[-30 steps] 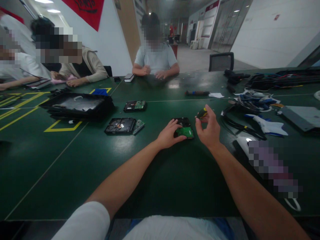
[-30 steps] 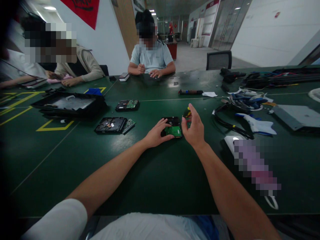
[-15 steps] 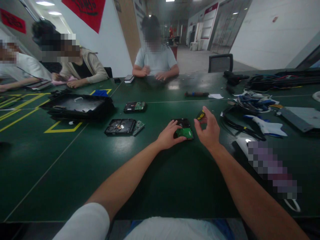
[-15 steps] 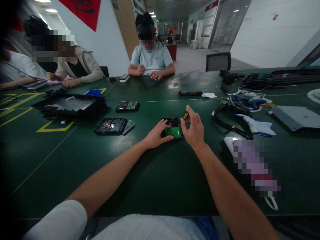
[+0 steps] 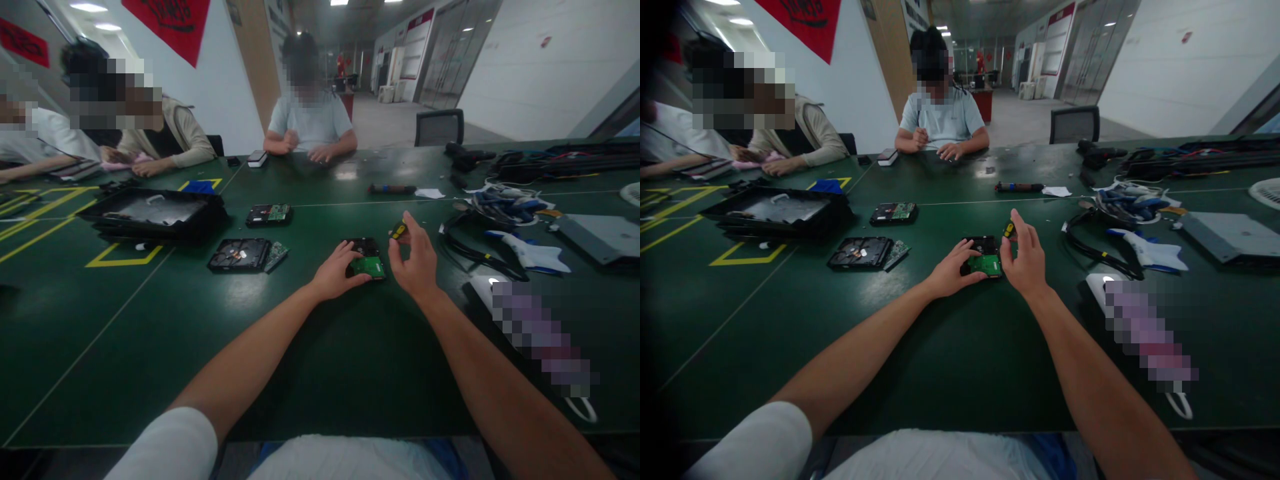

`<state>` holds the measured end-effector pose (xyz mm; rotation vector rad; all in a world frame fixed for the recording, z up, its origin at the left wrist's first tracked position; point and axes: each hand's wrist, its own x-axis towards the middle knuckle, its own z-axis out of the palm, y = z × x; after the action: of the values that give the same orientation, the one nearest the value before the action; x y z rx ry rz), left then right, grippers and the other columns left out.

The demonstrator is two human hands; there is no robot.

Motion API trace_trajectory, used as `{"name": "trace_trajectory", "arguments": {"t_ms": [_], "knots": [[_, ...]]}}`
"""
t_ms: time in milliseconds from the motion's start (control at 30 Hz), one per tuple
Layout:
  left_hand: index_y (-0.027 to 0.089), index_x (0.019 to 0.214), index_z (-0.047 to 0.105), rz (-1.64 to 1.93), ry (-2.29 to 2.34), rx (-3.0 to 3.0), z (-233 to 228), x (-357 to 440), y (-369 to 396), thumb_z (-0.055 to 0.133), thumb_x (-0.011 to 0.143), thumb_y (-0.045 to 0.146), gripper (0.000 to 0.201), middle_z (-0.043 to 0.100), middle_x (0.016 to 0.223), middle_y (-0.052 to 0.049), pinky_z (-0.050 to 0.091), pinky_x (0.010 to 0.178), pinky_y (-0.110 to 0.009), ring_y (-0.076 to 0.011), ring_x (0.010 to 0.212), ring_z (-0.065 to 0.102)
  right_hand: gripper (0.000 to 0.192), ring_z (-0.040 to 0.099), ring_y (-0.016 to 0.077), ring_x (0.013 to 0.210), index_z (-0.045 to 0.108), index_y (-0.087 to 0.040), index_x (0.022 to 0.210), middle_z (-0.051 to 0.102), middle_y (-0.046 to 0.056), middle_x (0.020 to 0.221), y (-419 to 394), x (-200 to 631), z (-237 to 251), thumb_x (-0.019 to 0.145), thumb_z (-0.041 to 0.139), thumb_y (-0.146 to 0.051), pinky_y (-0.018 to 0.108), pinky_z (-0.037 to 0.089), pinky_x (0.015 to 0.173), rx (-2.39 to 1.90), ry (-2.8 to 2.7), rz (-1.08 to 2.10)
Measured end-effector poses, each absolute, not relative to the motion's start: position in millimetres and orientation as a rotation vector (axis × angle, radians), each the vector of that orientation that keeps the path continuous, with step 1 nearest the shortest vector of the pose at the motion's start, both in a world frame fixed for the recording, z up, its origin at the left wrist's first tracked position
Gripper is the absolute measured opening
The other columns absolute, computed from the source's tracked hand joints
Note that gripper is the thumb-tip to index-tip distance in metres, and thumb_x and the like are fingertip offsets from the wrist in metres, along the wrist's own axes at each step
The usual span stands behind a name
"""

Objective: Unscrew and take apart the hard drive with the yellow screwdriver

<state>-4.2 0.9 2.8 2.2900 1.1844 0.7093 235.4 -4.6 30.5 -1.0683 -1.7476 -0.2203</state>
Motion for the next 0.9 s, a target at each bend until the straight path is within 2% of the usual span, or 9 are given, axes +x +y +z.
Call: {"name": "trace_trajectory", "arguments": {"t_ms": [133,233,400,667,767,900], "knots": [[0.02,0.145,0.063,0.717,1.181,2.308,4.0,-3.9,-0.4,0.075,0.093,0.064,0.069,0.04,0.176,-0.02,0.031,0.136,-0.058,-0.0345,0.172,0.02,0.068,0.075,0.0305,0.1,0.033,-0.029,0.172,0.066,0.016,0.144,-2.4,235.5,26.4,0.108,0.055,-0.04,0.057,0.066,0.096,-1.06,-1.707,-0.189],[0.019,0.145,0.063,0.719,1.182,2.308,4.2,-3.9,-0.7,0.075,0.094,0.063,0.069,0.04,0.176,-0.021,0.031,0.136,-0.058,-0.0345,0.172,0.02,0.069,0.075,0.0294,0.096,0.036,-0.027,0.169,0.066,0.017,0.141,-2.1,235.5,25.4,0.107,0.06,-0.043,0.055,0.068,0.091,-1.071,-1.679,-0.212],[0.022,0.144,0.063,0.719,1.188,2.292,3.7,-3.7,-0.2,0.077,0.092,0.063,0.067,0.04,0.177,-0.019,0.031,0.135,-0.06,-0.035,0.172,0.02,0.066,0.075,0.029,0.099,0.037,-0.027,0.168,0.066,0.017,0.145,-3.4,234.6,26.7,0.107,0.058,-0.041,0.054,0.068,0.094,-1.086,-1.704,-0.23],[0.02,0.144,0.063,0.712,1.188,2.296,7.3,-3.5,-1.8,0.076,0.093,0.062,0.067,0.04,0.176,-0.02,0.031,0.136,-0.058,-0.0347,0.171,0.02,0.067,0.073,0.0269,0.087,0.04,-0.028,0.167,0.069,0.015,0.134,-4.0,234.2,28.6,0.105,0.062,-0.043,0.053,0.069,0.086,-1.077,-1.693,-0.256],[0.018,0.144,0.063,0.713,1.18,2.3,7.8,-3.5,-1.8,0.076,0.093,0.062,0.069,0.039,0.176,-0.022,0.03,0.136,-0.057,-0.035,0.171,0.02,0.068,0.074,0.0275,0.09,0.038,-0.026,0.168,0.068,0.017,0.135,-4.2,234.3,29.3,0.105,0.06,-0.038,0.055,0.069,0.09,-1.068,-1.699,-0.257],[0.021,0.144,0.063,0.719,1.18,2.291,5.6,-3.6,-0.9,0.076,0.093,0.063,0.067,0.039,0.177,-0.019,0.031,0.135,-0.059,-0.0347,0.171,0.02,0.068,0.074,0.0288,0.094,0.037,-0.026,0.168,0.067,0.017,0.137,-3.1,234.7,27.9,0.106,0.058,-0.039,0.055,0.069,0.09,-1.085,-1.692,-0.234]]}}
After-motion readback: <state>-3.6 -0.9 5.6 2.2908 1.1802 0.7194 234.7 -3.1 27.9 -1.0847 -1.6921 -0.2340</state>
